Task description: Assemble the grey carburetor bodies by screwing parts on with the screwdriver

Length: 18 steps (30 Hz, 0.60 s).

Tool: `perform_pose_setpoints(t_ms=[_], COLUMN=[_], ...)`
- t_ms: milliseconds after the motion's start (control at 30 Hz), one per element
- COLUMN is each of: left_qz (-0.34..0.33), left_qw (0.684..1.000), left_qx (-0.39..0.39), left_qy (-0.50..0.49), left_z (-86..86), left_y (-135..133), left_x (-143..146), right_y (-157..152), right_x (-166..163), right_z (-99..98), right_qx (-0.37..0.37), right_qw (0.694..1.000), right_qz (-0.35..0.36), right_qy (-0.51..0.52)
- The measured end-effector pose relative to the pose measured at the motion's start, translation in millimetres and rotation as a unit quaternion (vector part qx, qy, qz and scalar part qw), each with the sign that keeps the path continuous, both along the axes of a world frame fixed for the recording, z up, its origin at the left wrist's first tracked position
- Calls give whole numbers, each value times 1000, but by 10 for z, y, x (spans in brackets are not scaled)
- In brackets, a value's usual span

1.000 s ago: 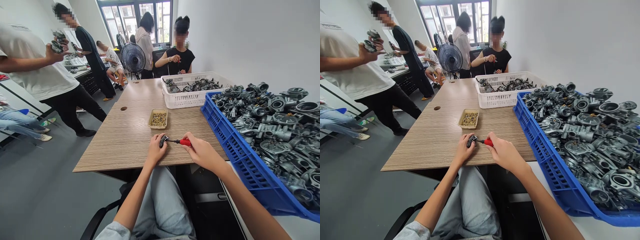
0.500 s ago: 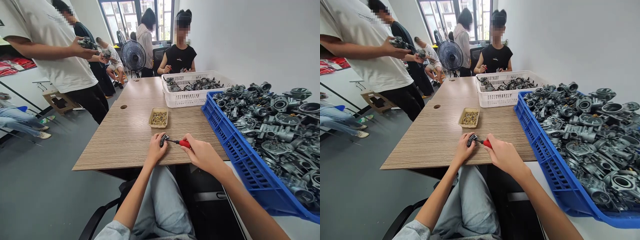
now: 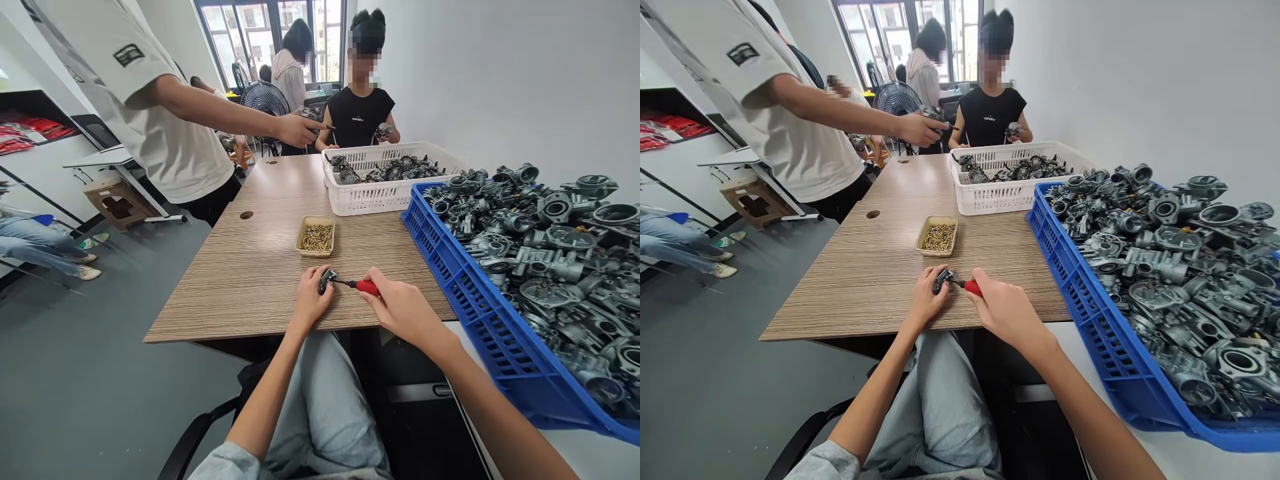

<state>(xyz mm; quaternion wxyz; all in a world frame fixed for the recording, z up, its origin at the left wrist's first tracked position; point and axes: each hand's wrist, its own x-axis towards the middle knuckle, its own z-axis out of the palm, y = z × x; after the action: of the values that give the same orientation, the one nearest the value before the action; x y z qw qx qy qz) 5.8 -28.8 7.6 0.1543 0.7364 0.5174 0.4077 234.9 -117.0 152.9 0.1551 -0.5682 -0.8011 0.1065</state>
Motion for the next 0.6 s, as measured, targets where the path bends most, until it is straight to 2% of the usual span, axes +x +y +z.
perform_pose_setpoints(t_ms=[333, 600], left_qz=[-4, -3], left_qw=[1000, 1000], left_qx=[2, 4], left_qy=[4, 4], left_z=[6, 5], left_y=[-3, 10], left_x=[-1, -9], right_y=[37, 34], right_x=[-17, -25], right_z=[-26, -23], right_qx=[7, -12], right_qw=[997, 997], right_qz=[-66, -71], right_qy=[-45, -38])
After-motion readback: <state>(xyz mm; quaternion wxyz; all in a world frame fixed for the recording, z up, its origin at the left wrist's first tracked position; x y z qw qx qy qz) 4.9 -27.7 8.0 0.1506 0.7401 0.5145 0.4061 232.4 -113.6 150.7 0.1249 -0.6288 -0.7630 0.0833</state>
